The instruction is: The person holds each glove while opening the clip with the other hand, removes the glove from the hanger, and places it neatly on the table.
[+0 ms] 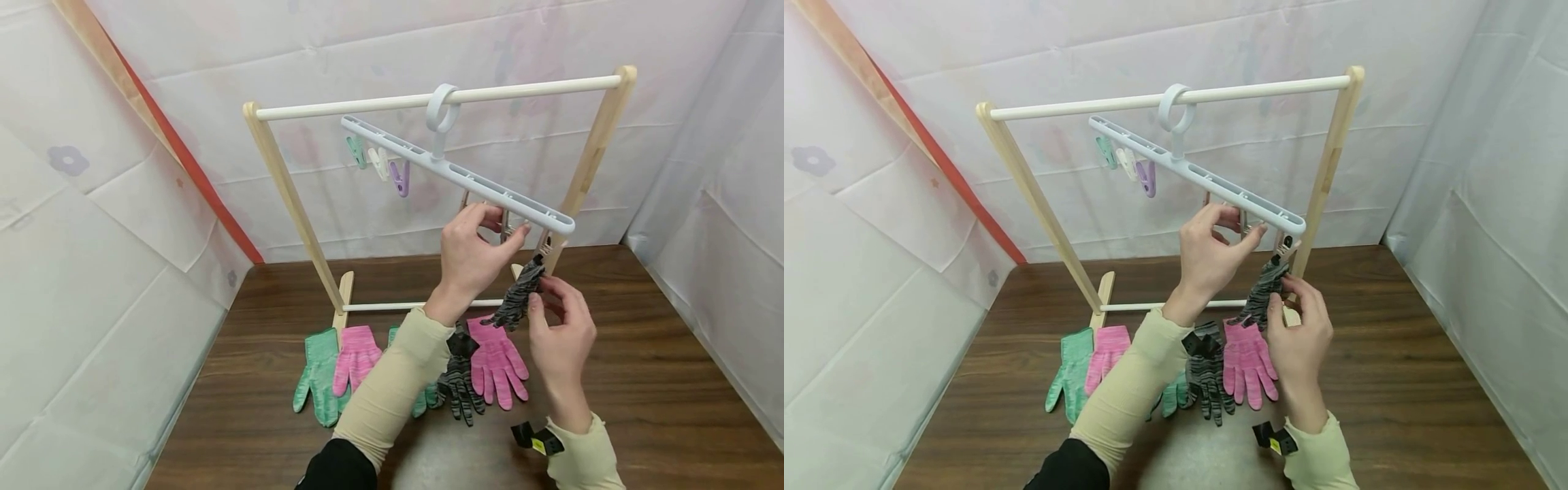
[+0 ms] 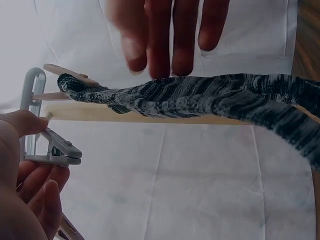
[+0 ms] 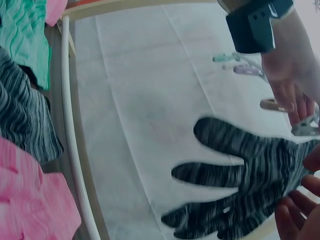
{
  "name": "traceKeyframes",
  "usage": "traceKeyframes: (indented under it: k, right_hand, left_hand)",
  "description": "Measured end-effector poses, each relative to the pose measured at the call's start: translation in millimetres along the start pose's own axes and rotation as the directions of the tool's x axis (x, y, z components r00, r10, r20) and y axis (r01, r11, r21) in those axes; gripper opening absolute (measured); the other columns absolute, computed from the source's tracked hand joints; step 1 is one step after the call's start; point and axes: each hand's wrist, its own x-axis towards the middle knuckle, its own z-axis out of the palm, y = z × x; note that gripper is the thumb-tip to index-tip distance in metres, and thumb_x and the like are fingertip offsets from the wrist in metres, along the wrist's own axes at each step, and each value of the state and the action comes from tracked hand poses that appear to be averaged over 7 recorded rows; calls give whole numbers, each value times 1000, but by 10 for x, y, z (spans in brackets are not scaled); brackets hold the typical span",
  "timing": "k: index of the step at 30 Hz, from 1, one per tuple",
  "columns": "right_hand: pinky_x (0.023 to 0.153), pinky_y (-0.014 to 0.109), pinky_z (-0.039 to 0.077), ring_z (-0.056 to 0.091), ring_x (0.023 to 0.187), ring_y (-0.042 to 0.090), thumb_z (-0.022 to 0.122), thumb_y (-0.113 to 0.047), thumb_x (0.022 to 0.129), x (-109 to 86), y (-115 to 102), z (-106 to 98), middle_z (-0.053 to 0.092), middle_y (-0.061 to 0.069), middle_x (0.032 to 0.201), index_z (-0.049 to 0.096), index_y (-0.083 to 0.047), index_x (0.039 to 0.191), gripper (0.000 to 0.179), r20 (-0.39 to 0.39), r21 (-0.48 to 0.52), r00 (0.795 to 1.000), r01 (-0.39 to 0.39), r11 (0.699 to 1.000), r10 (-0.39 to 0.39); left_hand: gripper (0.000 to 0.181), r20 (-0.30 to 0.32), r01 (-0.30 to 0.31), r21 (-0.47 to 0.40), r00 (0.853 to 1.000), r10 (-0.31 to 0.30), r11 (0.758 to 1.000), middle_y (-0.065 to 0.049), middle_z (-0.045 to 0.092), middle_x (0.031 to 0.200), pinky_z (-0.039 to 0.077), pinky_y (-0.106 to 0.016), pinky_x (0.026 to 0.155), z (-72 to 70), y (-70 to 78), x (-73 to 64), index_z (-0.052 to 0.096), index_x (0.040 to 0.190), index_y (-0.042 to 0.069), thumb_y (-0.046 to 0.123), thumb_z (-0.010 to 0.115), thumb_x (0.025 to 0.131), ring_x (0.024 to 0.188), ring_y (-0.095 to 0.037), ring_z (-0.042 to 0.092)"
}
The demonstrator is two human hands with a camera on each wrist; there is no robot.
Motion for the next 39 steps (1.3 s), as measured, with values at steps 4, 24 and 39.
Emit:
traceKeyframes:
  k: [4, 24, 39]
  right_hand:
    - [83, 18, 46, 60, 103, 19, 80, -1, 78, -33, -18, 104, 64, 16, 121, 67, 5, 119, 44, -31, -32, 999, 2, 1000, -3]
    - [74, 21, 46, 56, 86, 15, 73, 4, 81, 20, -118, 297, 60, 14, 96, 63, 7, 100, 21, -98, -3, 990, -99, 995, 98]
    - [68, 26, 45, 53, 75, 19, 63, 16, 79, 24, -497, 254, 55, 23, 83, 60, 13, 85, 7, -112, 16, 993, -45, 999, 46]
  left_hand:
    - [24, 2, -5, 7, 1000, 5, 1000, 1, 67, 79, 46, -10, 69, -1, -6, 1, 67, 85, 9, 25, 84, 79, 72, -5, 63]
    - [28, 20, -7, 2, 1000, 7, 1000, -1, 64, 82, 43, -11, 63, -24, -28, -18, 67, 91, 9, 28, 84, 79, 77, -9, 59]
    - [32, 40, 6, -106, 999, -2, 994, -2, 58, 83, 45, -14, 60, -67, 25, -94, 62, 91, 7, 23, 85, 78, 75, -9, 55]
